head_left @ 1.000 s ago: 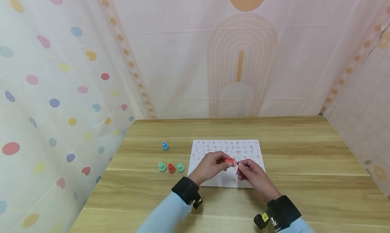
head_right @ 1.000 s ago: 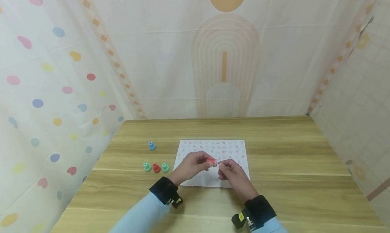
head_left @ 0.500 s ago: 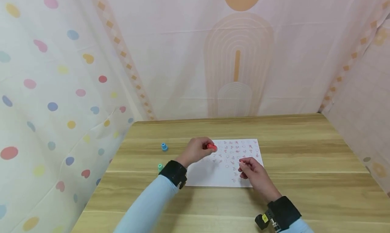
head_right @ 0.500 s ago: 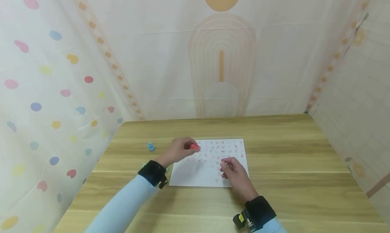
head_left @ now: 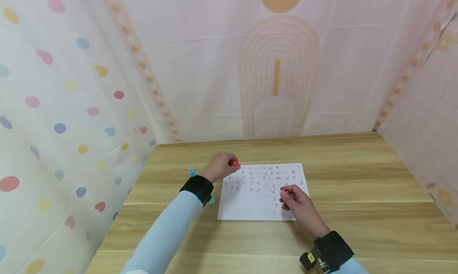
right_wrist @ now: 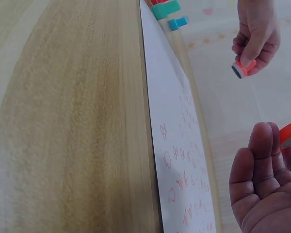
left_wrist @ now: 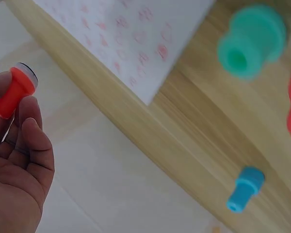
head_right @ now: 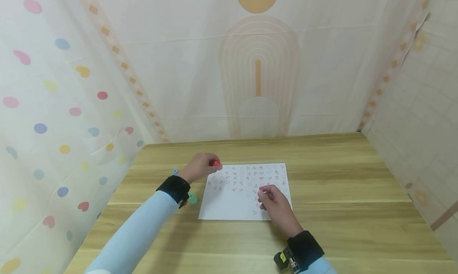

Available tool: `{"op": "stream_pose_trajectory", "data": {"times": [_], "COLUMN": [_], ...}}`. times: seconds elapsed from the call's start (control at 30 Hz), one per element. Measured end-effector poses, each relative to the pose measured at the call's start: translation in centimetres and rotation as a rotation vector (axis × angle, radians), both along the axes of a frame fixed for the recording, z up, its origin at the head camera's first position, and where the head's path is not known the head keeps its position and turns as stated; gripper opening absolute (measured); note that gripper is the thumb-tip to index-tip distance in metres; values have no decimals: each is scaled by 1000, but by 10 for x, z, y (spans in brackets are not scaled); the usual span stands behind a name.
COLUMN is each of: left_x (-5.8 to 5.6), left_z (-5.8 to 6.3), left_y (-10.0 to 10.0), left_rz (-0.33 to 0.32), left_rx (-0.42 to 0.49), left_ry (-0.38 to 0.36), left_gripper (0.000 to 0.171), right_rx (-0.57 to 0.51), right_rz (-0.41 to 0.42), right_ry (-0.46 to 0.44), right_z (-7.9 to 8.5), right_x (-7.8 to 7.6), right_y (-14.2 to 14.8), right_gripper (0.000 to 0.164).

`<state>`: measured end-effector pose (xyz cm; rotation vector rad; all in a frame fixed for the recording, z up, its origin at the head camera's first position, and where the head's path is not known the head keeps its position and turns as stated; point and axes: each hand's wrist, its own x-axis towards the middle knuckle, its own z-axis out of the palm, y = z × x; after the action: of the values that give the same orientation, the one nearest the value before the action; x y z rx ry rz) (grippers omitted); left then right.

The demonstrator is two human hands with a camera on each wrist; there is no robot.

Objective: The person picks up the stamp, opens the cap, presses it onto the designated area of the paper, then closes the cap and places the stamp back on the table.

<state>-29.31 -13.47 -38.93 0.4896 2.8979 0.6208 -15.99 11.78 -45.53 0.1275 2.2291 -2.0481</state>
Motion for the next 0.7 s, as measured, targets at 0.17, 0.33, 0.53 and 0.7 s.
{"op": "stream_pose_trajectory", "data": {"times": [0.17,0.33,0.53,0.7], "left_x": [-11,-18,-25,-29], "left_z": [-1,-3,-10,-16], "left_y": [-9,-13,-18,-21], "left_rz": [14,34,54,63], "left_rx": [-81,-144,-201,-221], "left_ry": [25,33,42,41], "left_gripper": [18,15,13,11], "right_rx": [27,36,44,45], "right_rz": [15,18,18,21], "right_ry": [-17,-16,-17,-7], "right_z": [1,2,2,0], "right_x": [1,4,5,6], "right_y": [-1,-1,-1,0], "right_gripper": [26,26,26,25]}}
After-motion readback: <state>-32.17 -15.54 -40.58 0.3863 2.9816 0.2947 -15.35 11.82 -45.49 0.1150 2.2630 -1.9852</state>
